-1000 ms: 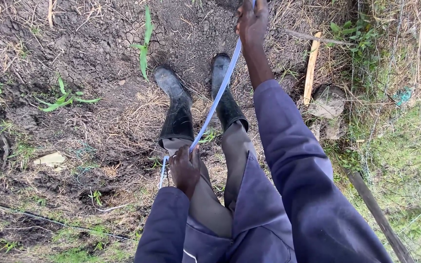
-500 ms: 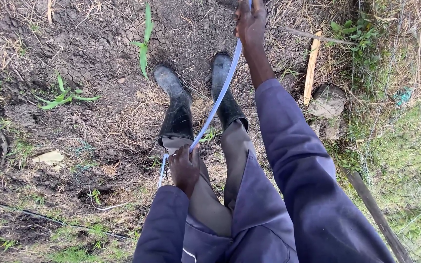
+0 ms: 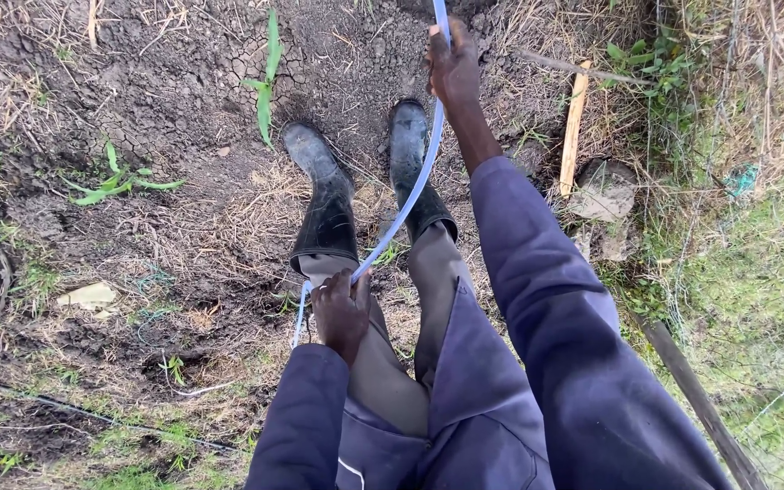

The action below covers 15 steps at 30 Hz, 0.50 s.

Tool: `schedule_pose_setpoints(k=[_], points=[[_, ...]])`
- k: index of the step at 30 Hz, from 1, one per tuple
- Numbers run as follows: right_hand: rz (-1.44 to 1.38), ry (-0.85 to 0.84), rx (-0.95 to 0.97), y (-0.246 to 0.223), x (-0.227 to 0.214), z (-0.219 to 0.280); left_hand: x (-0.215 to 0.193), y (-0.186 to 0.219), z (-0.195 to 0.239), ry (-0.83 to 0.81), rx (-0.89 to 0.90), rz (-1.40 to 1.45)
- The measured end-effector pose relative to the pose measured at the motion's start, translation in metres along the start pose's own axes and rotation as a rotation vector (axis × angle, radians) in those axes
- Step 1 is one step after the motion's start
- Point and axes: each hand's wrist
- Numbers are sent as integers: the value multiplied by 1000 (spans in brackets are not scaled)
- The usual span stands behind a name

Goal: Organizing and laying out a thin blue plastic hose on the ground while walking through a garden area.

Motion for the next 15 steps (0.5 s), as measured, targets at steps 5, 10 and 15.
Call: schedule_pose_setpoints(k=[5,10,15], points=[[45,-20,48,23,-8,23,-4,7,6,-8,-30,15],[198,5,82,-23,-10,92,2,9,31,210,88,33],[117,-178,-77,-82,-26,150,-1,14,74,279,64,59]])
Point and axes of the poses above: each hand's wrist, its own z-axis away from the middle knuckle, its own x-axis out of the palm, y = z × x, and after that the axes turned 12 degrees about -y, right-handed
